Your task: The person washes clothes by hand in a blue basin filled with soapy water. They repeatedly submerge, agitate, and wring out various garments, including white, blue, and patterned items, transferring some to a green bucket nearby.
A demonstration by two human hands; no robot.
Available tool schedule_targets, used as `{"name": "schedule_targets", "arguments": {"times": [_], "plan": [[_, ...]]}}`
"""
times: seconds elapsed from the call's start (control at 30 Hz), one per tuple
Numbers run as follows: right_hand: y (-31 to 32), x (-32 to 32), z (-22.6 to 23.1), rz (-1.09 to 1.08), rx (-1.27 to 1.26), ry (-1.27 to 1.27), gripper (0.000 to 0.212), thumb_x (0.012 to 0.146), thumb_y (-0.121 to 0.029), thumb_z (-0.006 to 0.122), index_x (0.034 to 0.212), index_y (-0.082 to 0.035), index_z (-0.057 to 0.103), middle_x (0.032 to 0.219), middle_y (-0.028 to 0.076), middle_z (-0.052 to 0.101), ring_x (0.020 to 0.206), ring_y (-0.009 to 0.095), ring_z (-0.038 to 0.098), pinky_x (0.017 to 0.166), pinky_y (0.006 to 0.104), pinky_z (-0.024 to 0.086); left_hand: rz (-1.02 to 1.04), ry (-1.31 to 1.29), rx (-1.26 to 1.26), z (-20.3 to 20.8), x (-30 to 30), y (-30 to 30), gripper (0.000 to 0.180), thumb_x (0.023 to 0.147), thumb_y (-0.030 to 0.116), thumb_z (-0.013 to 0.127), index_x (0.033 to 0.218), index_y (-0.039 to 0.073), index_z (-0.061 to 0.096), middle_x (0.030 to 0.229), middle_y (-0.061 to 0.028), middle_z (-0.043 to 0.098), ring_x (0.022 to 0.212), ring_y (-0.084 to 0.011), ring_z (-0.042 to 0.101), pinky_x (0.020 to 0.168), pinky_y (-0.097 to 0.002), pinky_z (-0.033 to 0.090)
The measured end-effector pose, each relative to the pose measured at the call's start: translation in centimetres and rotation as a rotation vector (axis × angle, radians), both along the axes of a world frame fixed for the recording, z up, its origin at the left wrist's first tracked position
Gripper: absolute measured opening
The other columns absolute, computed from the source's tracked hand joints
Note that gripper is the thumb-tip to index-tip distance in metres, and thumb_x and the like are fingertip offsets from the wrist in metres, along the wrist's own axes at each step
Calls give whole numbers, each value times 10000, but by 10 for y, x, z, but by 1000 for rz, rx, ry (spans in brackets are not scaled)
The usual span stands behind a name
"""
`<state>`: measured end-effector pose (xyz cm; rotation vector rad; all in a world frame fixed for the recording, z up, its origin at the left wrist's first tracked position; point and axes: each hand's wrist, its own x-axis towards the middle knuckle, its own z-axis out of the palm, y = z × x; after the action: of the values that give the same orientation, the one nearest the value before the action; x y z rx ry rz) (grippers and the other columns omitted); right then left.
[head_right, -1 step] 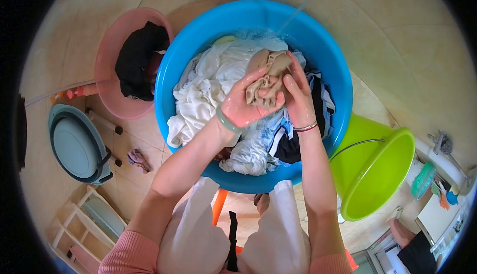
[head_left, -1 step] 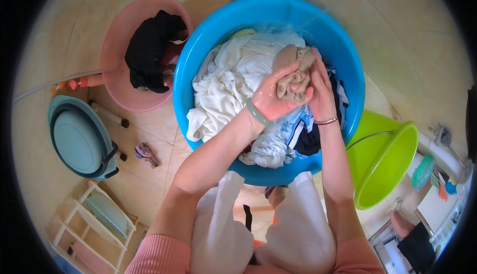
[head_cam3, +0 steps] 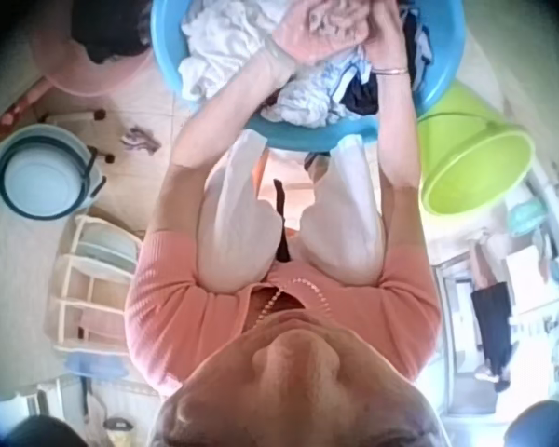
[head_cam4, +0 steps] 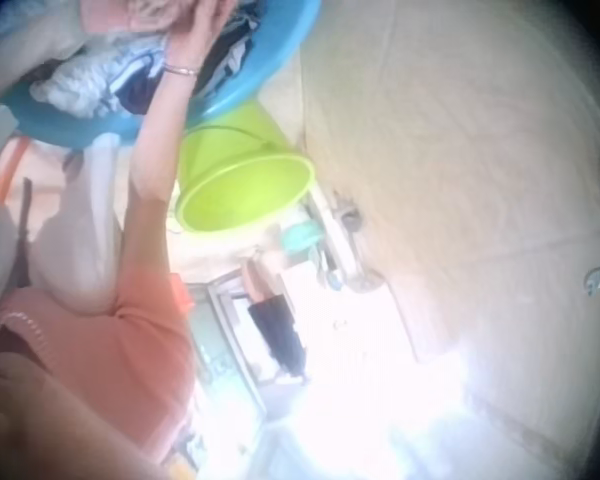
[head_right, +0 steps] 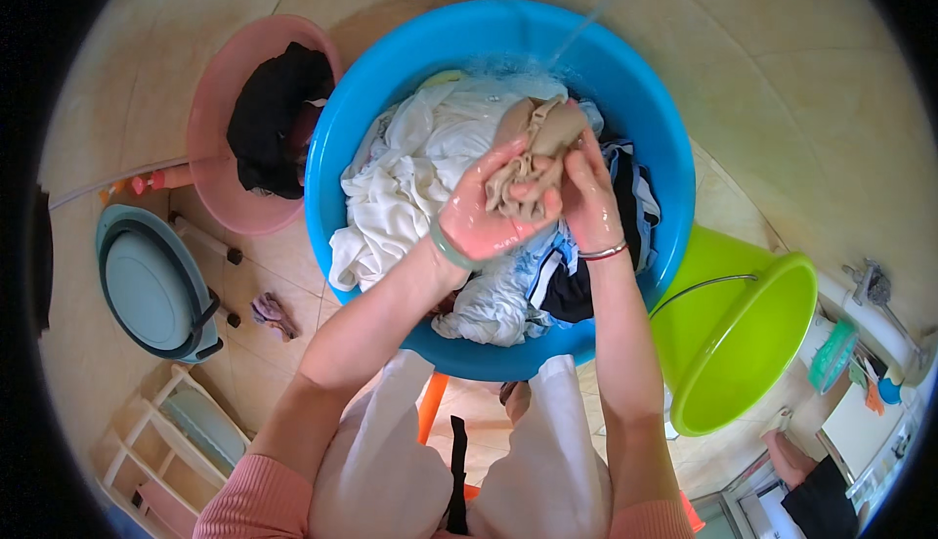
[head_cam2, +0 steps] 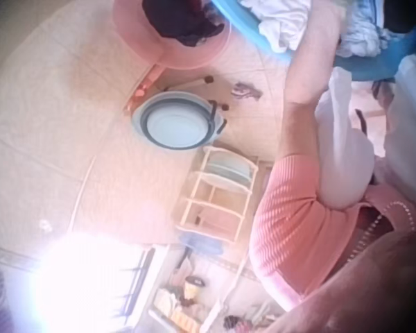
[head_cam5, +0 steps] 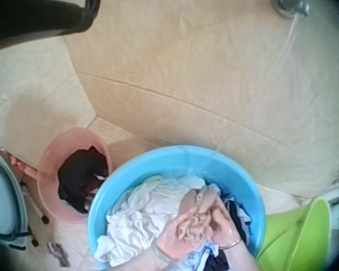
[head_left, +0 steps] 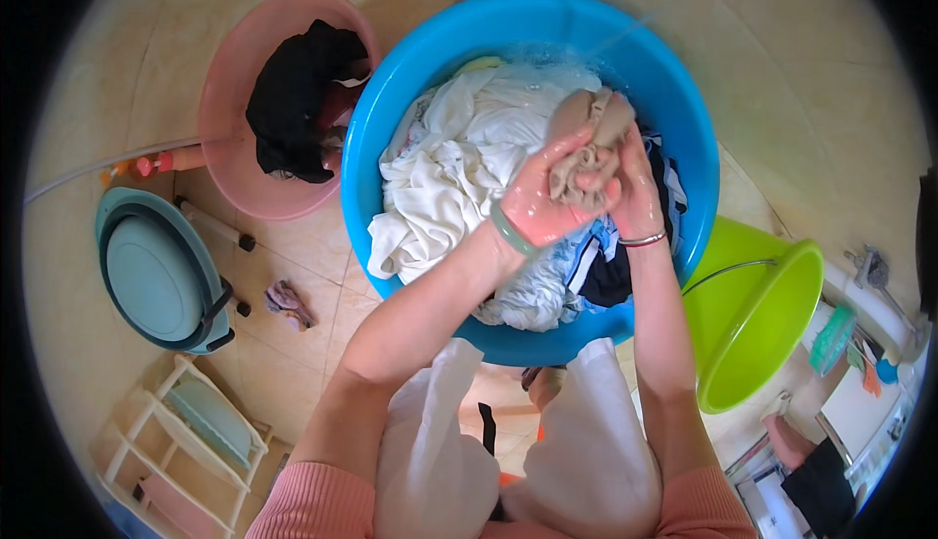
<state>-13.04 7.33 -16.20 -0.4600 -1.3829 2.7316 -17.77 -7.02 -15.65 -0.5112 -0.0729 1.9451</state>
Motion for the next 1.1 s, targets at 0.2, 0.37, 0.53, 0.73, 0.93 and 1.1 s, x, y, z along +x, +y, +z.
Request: {"name": "schedule_targets", "arguments": {"times": [0.2,0.37,0.53,0.73,0.93,1.1], "plan": [[-8,-7,13,146,-441,151,825,848,-689,538,1496,-228,316,1568,199,213,1400,469,269,1144,551,279,-29,-211,375,27,35,19,449,1000,498,456,1252,140,559,874,-70,596,611,-137,481,531,-293,424],[-5,-3,16,177,-346,165,457,912,-300,528,1363,-228,499,1468,229,332,1240,476,465,969,489,481,-236,-19,332,10,35,3,532,1010,509,416,1292,67,507,896,-43,540,597,-105,407,462,-230,307],[-1,-12,33,166,-316,80,443,889,-70,470,1329,-118,501,1233,198,524,959,307,634,765,353,577,-455,243,121,13,18,-4,349,1000,395,517,1093,66,585,754,-17,516,505,-70,392,375,-202,247],[-2,-15,22,149,-115,-36,262,865,20,408,1026,20,615,898,114,593,750,156,580,617,276,496,-565,813,-536,22,12,-1,219,827,273,708,827,81,605,635,1,557,511,-87,512,378,-273,335],[-5,-17,23,103,24,-134,174,843,14,399,768,-1,555,707,60,539,616,124,519,544,250,435,-563,1474,-884,12,14,8,326,809,326,682,934,35,606,739,-129,658,692,-285,644,661,-386,501],[-11,-14,21,15,39,-138,170,845,-23,390,713,-19,497,631,38,475,509,108,444,452,247,369,-694,1701,-1074,-7,24,11,421,839,447,623,982,51,621,826,-212,670,801,-406,650,699,-451,520]]}}
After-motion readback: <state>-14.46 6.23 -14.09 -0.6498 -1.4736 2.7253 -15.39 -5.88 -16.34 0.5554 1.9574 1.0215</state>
